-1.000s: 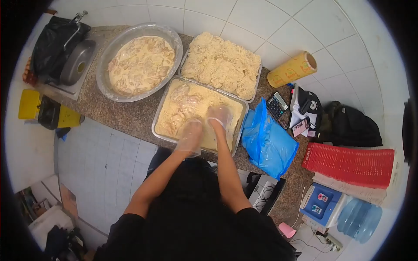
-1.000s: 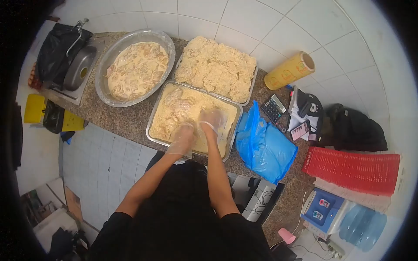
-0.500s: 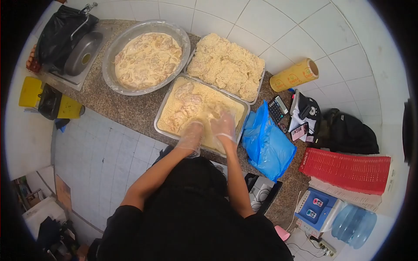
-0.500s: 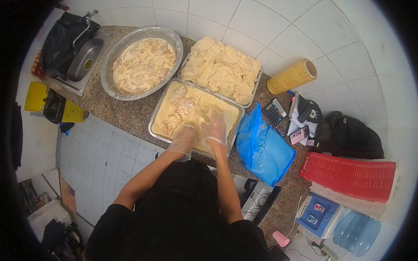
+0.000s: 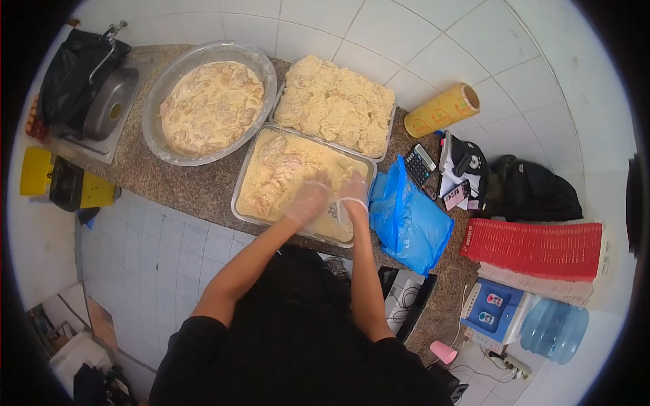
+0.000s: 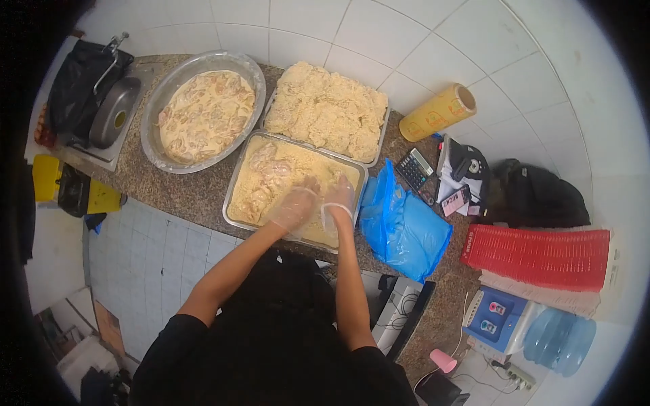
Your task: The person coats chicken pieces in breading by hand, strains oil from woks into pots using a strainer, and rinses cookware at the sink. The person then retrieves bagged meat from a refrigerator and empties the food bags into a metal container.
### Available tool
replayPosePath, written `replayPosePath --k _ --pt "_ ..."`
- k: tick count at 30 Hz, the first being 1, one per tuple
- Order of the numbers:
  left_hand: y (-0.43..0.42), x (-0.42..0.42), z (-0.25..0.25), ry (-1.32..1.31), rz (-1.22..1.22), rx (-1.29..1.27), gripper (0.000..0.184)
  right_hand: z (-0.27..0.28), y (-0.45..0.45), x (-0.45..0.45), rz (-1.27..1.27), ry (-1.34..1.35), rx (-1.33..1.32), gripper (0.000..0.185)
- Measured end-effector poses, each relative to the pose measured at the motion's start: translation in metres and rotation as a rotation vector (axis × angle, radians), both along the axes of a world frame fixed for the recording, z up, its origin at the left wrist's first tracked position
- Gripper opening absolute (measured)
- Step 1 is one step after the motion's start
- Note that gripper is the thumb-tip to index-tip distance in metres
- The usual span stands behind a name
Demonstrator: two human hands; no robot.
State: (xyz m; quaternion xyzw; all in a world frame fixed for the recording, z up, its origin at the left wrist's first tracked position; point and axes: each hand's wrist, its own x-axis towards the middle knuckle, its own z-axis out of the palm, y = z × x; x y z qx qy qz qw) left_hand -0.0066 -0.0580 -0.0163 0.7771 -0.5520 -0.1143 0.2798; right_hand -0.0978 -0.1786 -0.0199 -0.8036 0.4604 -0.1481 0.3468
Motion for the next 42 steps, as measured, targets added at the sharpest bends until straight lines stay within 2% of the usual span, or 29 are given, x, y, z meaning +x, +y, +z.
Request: replayPosePath --k 2,3,5,7,9,10,12,14,15,17,18,19,20,21,23,24,25,27,30,31,33,34,35,36,37,39,40,42 --pt "0.006 -0.003 -0.024 -0.053 -0.098 0.114 0.027 0.01 -0.006 -0.008 0.04 0.038 -0.005 0.051" --pt "0.001 -0.005 -0.017 -0.06 -0.104 0.107 0.027 0.014 -0.01 -0.007 0.09 0.068 -0.003 0.05" --pt "-0.002 -0.013 -0.006 -0.173 -0.057 0.239 0.038 0.016 -0.005 -0.007 0.07 0.131 -0.052 0.05" --pt "-0.011 -0.007 -0.02 -0.163 0.031 0.165 0.041 0.003 -0.003 -0.001 0.062 0.189 -0.101 0.049" --pt "-0.011 -0.004 -0.03 -0.142 0.106 0.097 0.045 -0.027 0.003 -0.001 0.115 0.271 -0.527 0.047" --pt "-0.005 -0.002 -0.03 -0.222 0.076 0.058 0.046 -0.039 0.002 0.001 0.108 0.276 -0.522 0.047" --pt "-0.002 0.0 -0.01 -0.311 0.036 0.01 0.048 -0.054 -0.009 0.015 0.18 0.471 -0.019 0.05" --pt "0.001 0.0 0.041 -0.014 -0.038 0.28 0.051 -0.028 -0.004 0.011 0.236 0.362 -0.079 0.049" --pt "0.008 -0.002 0.031 -0.025 -0.043 0.274 0.051 -0.019 0.0 0.01 0.293 0.259 -0.124 0.049" --pt "0.032 -0.008 -0.003 -0.231 -0.007 0.004 0.043 -0.083 -0.006 0.002 0.318 0.28 -0.11 0.047" --pt "0.03 0.002 0.004 -0.243 -0.011 -0.001 0.043 -0.079 -0.007 0.012 0.351 0.298 -0.109 0.045" --pt "0.031 0.005 0.009 -0.037 -0.076 0.133 0.038 -0.073 -0.003 0.007 0.344 0.299 -0.103 0.045" --pt "0.032 0.007 0.014 0.174 -0.132 0.264 0.035 -0.066 -0.004 -0.001 0.227 0.171 0.018 0.041" --pt "0.034 0.008 0.017 0.173 -0.127 0.259 0.035 -0.036 -0.002 0.002 0.113 0.038 0.132 0.037" --pt "0.045 0.004 0.02 0.14 -0.081 -0.097 0.018 0.031 0.012 0.011 0.04 0.005 0.087 0.035" --pt "0.051 0.004 0.019 0.142 -0.076 -0.092 0.018 0.045 0.018 0.012 -0.033 -0.025 0.048 0.034" --pt "0.06 0.004 0.017 0.151 -0.048 -0.007 0.022 0.043 0.023 0.01 -0.026 -0.018 0.056 0.034" --pt "0.069 -0.001 0.014 0.172 -0.011 0.088 0.025 0.039 0.034 0.006 0.205 -0.159 -0.334 0.033" --pt "0.074 -0.003 0.007 0.129 -0.001 0.103 0.02 0.067 0.056 -0.01 0.345 -0.149 -0.224 0.031" --pt "0.072 -0.005 -0.001 0.091 -0.032 0.081 0.019 0.06 0.058 -0.017 0.356 -0.143 -0.222 0.031" --pt "0.067 -0.014 -0.017 0.055 -0.05 0.056 0.018 0.034 0.057 -0.031 0.129 0.018 -0.073 0.036" --pt "0.061 -0.02 -0.023 0.105 -0.02 0.192 0.017 0.02 0.059 -0.031 0.138 0.018 -0.075 0.036" --pt "0.057 -0.026 -0.028 0.156 0.006 0.33 0.016 0.005 0.063 -0.03 0.14 0.243 0.028 0.04" --pt "0.054 -0.029 -0.027 0.156 0.009 0.33 0.016 -0.012 0.065 -0.031 0.138 0.465 0.13 0.044" --pt "0.05 -0.031 -0.023 0.216 -0.019 0.258 0.018 -0.037 0.06 -0.031 0.137 0.463 0.13 0.044" --pt "0.042 -0.026 -0.001 0.269 -0.053 0.181 0.02 -0.08 0.042 -0.026 0.472 0.571 -0.127 0.036" --pt "0.038 -0.019 0.023 0.307 -0.037 0.204 0.023 -0.058 0.038 -0.018 0.464 0.567 -0.131 0.036" --pt "0.03 -0.011 0.035 0.342 -0.037 0.233 0.026 0.014 0.038 -0.003 -0.141 0.105 0.234 0.044"
